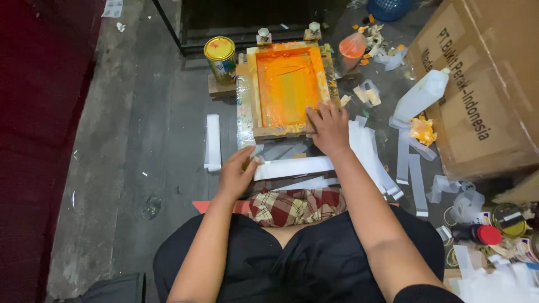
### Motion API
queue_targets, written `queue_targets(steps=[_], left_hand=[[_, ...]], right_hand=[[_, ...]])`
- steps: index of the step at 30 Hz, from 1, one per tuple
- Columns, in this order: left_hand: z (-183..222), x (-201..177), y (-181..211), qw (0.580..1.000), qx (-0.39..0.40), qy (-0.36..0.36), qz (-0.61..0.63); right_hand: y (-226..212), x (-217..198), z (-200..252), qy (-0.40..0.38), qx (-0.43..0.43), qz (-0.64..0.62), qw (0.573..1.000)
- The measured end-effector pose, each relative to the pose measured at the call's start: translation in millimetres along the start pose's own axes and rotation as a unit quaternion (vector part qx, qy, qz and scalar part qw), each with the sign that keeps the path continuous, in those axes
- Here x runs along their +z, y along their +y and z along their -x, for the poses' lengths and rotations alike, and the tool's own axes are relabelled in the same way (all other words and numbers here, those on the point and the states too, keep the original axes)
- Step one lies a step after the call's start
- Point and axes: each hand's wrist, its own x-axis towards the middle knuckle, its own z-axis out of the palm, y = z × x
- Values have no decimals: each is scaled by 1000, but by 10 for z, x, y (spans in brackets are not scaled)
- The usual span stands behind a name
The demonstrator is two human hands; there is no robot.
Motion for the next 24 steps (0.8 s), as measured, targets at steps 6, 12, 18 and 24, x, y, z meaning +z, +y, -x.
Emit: queue_targets(steps=[6, 12, 18, 24], left_hand=[[-111, 54, 94, 999, -34, -22, 14], [-251, 4, 177, 998, -28, -46, 31], [-374, 71, 5, 997, -21, -57, 44], [-470, 217, -274, 998, -1, -61, 14]], right_hand=[[-5, 83, 60, -142, 49, -15, 989], [117, 50, -73, -219, 69, -47, 972], [-42, -340, -829, -178, 134, -56, 973], [-26, 365, -1456, -101, 98, -82, 987]])
